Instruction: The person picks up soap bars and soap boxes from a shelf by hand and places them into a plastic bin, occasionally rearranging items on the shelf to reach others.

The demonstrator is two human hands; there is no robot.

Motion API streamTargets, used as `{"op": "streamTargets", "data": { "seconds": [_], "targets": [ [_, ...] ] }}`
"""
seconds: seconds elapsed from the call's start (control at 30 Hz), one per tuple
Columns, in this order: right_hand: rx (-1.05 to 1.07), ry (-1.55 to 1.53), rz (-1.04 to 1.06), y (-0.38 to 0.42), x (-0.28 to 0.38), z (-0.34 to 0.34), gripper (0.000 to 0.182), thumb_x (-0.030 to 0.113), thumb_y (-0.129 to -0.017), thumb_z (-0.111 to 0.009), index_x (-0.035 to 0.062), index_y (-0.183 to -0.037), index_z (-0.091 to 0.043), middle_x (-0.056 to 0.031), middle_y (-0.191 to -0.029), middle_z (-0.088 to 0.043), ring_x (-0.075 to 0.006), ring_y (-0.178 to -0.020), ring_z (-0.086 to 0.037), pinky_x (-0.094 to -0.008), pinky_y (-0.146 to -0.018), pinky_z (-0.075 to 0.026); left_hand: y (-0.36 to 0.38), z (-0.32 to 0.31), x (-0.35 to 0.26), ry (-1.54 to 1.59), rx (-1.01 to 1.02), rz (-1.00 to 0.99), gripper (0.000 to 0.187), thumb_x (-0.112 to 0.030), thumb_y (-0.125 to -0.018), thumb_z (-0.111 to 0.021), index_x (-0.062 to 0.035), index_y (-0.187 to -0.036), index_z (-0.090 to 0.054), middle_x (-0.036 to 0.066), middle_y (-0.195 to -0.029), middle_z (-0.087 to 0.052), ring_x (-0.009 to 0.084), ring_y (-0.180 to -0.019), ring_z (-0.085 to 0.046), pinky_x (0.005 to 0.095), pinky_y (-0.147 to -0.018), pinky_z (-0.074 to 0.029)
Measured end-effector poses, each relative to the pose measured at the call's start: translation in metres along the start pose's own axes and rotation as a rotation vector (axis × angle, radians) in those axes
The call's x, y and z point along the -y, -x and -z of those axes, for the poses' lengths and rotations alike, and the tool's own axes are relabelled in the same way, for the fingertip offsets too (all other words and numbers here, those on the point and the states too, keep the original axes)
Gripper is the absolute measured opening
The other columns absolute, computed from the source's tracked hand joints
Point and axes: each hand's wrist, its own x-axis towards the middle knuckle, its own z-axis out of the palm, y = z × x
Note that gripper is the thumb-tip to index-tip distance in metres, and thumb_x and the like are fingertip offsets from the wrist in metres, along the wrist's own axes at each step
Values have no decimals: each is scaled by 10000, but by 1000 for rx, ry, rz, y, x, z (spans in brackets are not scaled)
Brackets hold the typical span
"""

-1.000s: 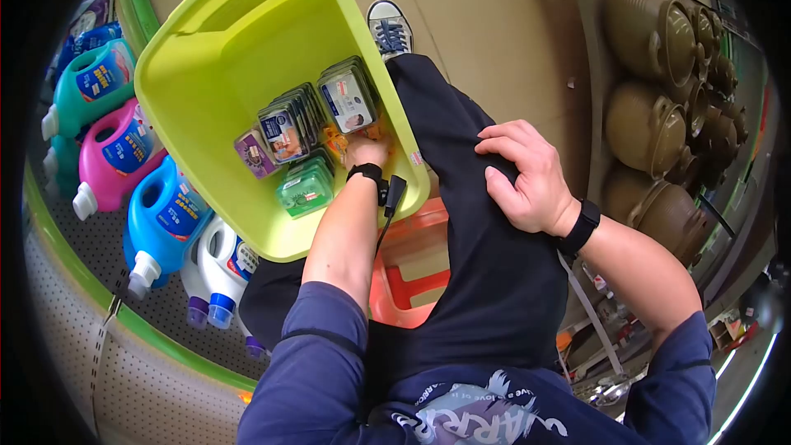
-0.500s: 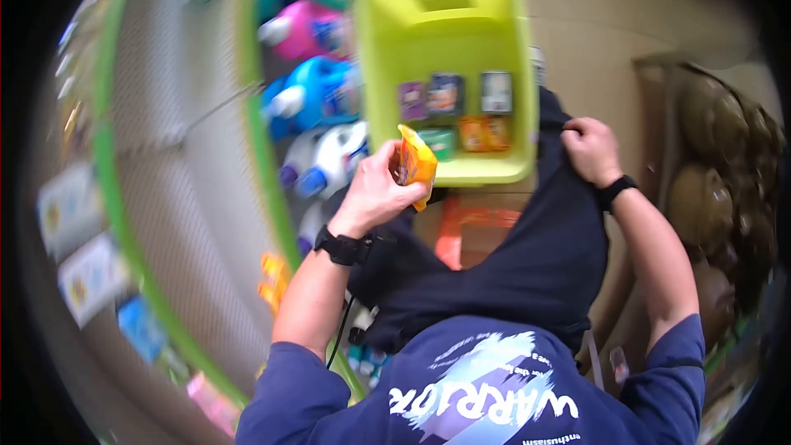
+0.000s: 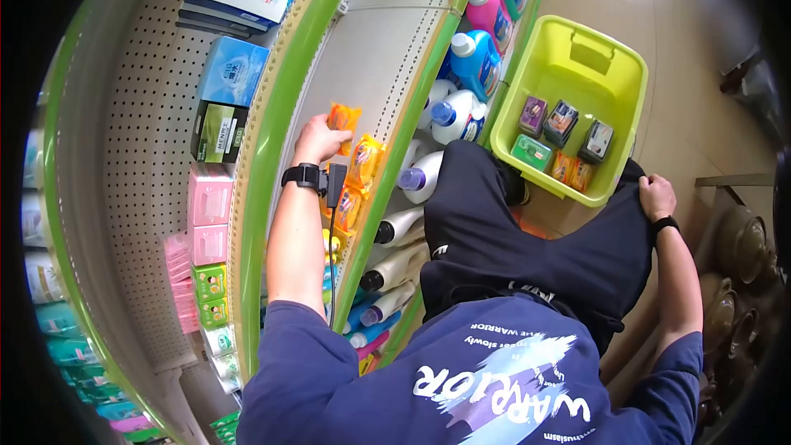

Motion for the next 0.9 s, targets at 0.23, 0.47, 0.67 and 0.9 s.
{"op": "streamTargets", "data": {
  "seconds": [0.23,0.47,0.67,0.9],
  "targets": [
    [-79,57,77,18,-11,-12,366,332,-877,-470,40,-923,-687,-169,-1019,-675,-346,-989,-626,-439,-904,-495,-46,-36,61,106,260,59,401,-187,-671,-800,-3,-1015,-709,130,-944,-729,220,-850,-704,352,-793,-544],
    [-80,20,68,16,-11,-9,372,337,-872,-477,29,-914,-682,-176,-996,-676,-350,-982,-631,-440,-892,-500,-27,-41,53,152,189,146,519,-119,-687,-804,59,-1142,-629,162,-999,-710,227,-869,-700,374,-798,-553],
    [-73,-42,79,8,-15,-10,374,350,-869,-500,25,-894,-683,-185,-966,-675,-356,-960,-633,-440,-871,-499,-20,-39,65,60,170,144,740,-222,-669,-793,26,-1315,-531,209,-1172,-660,266,-1057,-659,400,-944,-505],
    [32,-139,-14,1,-20,2,389,378,-834,-522,52,-899,-726,-166,-999,-697,-330,-988,-647,-423,-888,-507,52,-80,-111,-123,-440,-820,402,-59,-731,-583,-38,-1131,-615,142,-1141,-620,325,-1124,-557,451,-1028,-378]
  ]
}}
